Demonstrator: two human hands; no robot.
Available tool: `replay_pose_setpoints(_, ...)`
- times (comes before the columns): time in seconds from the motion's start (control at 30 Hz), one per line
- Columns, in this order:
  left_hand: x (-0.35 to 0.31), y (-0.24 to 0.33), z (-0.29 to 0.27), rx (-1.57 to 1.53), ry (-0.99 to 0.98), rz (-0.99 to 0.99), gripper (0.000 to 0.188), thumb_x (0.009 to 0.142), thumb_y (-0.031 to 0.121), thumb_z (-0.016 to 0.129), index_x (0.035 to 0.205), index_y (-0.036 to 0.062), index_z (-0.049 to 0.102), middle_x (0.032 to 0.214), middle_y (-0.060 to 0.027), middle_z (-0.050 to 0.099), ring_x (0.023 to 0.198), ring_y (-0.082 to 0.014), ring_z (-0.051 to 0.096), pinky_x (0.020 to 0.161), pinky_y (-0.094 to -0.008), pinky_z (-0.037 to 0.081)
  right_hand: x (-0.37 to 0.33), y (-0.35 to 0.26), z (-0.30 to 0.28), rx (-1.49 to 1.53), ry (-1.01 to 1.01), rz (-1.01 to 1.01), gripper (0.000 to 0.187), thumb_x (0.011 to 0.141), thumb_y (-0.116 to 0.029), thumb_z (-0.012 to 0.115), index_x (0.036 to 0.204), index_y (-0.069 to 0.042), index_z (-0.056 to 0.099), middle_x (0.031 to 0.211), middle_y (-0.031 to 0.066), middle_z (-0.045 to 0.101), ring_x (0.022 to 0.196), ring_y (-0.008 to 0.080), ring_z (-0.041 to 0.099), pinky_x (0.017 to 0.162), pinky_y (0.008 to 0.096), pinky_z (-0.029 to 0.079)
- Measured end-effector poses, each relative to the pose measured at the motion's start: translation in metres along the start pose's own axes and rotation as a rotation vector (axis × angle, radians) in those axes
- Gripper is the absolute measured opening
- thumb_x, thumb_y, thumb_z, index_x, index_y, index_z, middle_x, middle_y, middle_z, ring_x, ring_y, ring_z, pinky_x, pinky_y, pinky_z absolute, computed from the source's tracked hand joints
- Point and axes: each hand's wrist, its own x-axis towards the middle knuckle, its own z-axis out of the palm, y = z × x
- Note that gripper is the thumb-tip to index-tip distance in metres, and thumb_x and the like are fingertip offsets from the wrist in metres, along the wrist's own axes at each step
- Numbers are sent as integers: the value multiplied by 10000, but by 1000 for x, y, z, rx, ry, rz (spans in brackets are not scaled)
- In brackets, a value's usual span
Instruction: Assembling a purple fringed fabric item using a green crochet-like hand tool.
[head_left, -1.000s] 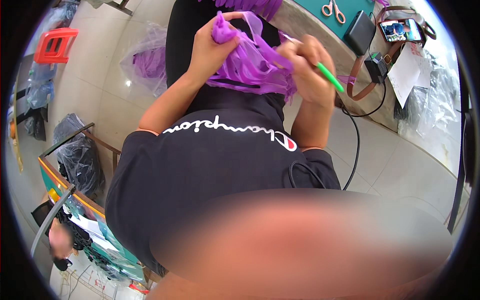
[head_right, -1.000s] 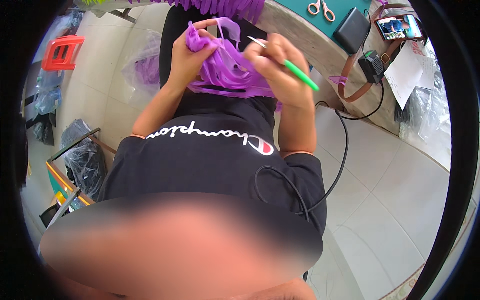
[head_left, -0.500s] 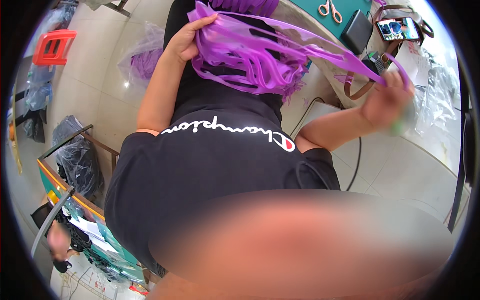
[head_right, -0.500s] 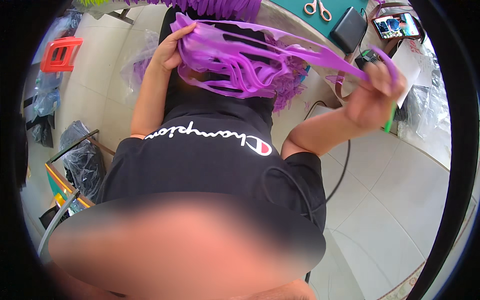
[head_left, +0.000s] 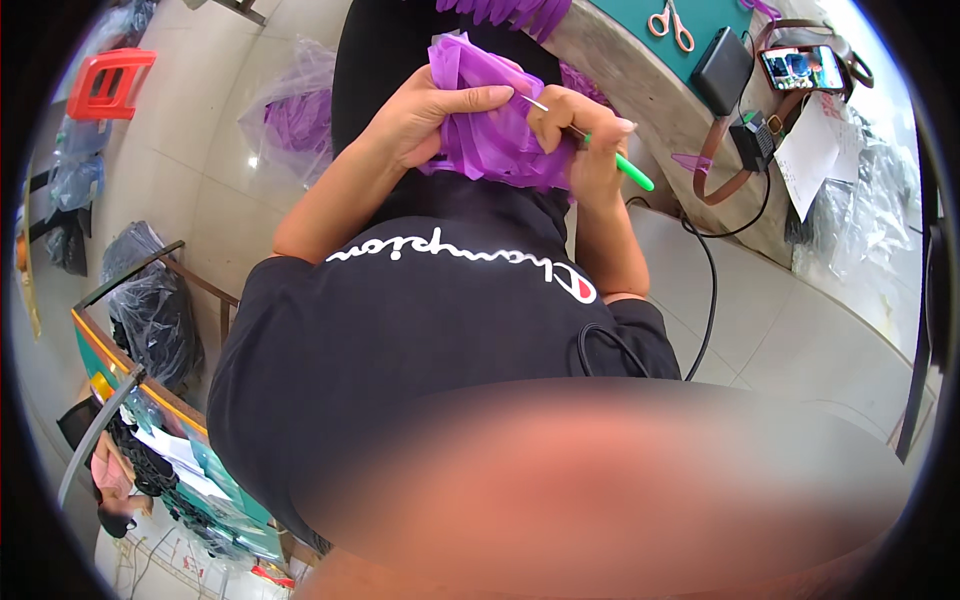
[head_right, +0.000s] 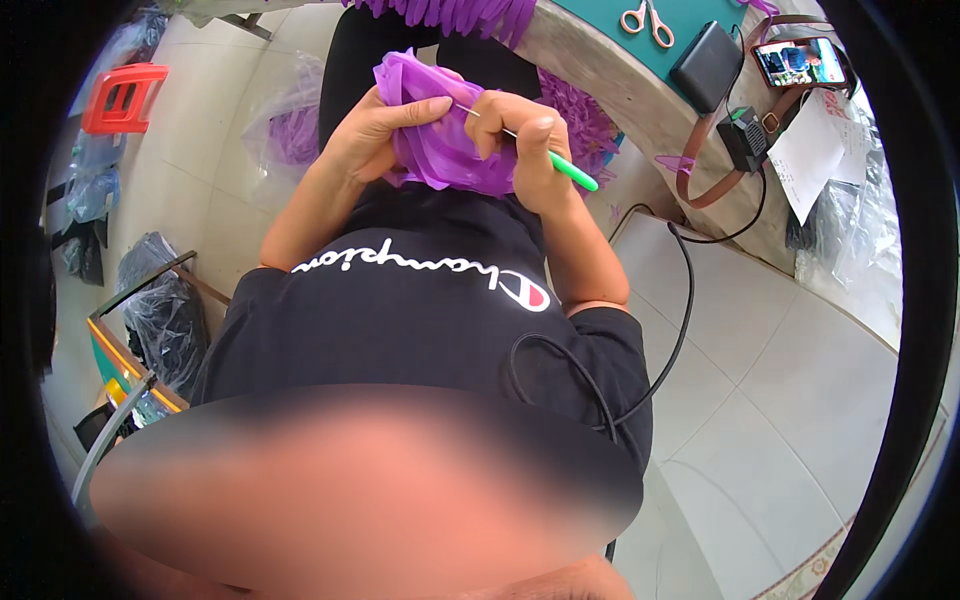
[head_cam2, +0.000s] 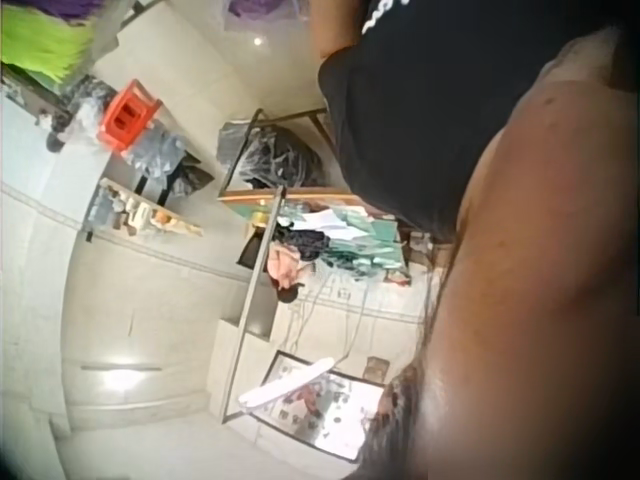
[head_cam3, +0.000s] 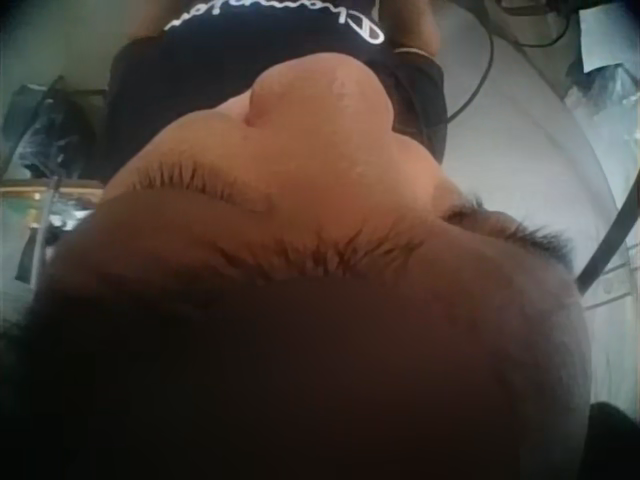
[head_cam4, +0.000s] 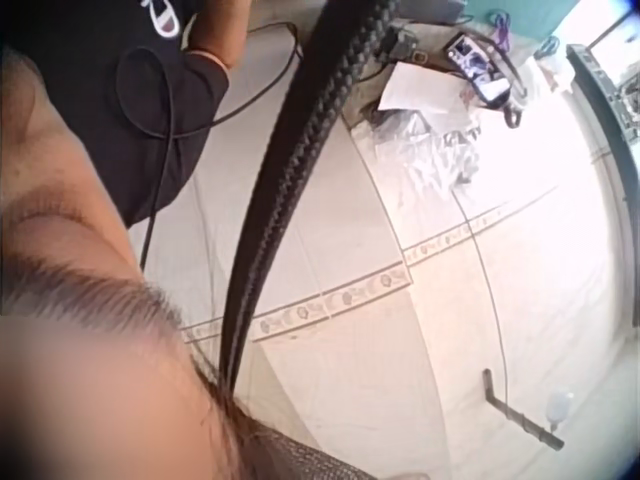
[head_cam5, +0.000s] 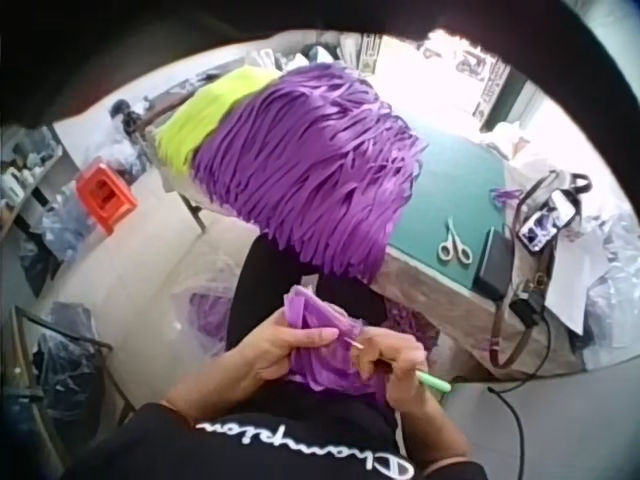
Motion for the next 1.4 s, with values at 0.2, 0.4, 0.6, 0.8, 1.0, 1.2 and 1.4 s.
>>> replay_pose_setpoints(0.2, -2, 1, 4, 25, -3, 106, 244, 803, 58, 679, 1033, -7, 629, 994, -103, 653, 917, -173, 618, 813, -316, 504, 0, 3, 4, -39, 57, 30, 767, 886, -673, 169, 597, -4, 409, 618, 77, 427, 584, 160, 404, 565, 271, 311)
replay_pose_setpoints(0.4, -2, 1, 4, 32, 31, 139, 230, 803, 53, 679, 1021, -3, 635, 985, -92, 657, 895, -160, 622, 784, -295, 509, -1, 4, 4, -29, 58, 37, 754, 896, -658, 172, 602, -6, 410, 619, 79, 432, 587, 153, 395, 568, 268, 305)
replay_pose_setpoints(0.6, -2, 0, 3, 75, 28, 157, 211, 804, 52, 677, 1005, -4, 642, 965, -91, 661, 897, -159, 620, 803, -303, 500, -1, 3, 4, 18, 44, 102, 747, 906, -644, 160, 606, -9, 414, 617, 78, 434, 595, 150, 387, 571, 265, 297)
replay_pose_setpoints(0.8, 1, -4, 1, 137, 30, 216, 222, 793, 49, 683, 1005, -6, 647, 955, -87, 665, 915, -158, 615, 812, -275, 476, -2, 4, 4, 49, 51, 125, 691, 940, -582, 190, 602, -14, 391, 609, 71, 423, 586, 145, 374, 560, 266, 294)
replay_pose_setpoints(1.0, 0, 2, 2, 167, 21, 136, 287, 779, 70, 702, 1040, -21, 624, 1015, -89, 652, 817, -102, 575, 752, -236, 458, 4, 13, -22, -287, 324, 33, 585, 977, -456, 319, 582, -25, 344, 580, 48, 414, 559, 145, 388, 529, 266, 303)
replay_pose_setpoints(1.2, -3, 6, -1, 40, -220, -233, 393, 749, 103, 737, 1087, -21, 580, 953, -73, 627, 751, -92, 545, 671, -210, 432, 30, -3, -64, -184, 426, 9, 624, 958, -513, 317, 542, -47, 309, 560, 34, 352, 544, 137, 347, 514, 249, 260)
replay_pose_setpoints(1.4, -5, 0, 8, 66, -9, -6, 280, 816, 77, 680, 1061, -7, 573, 955, -77, 636, 888, -167, 626, 795, -302, 506, 13, -10, -61, 611, 37, 395, 627, 936, -595, 228, 515, -131, 257, 534, -6, 262, 471, 93, 216, 413, 229, 182)
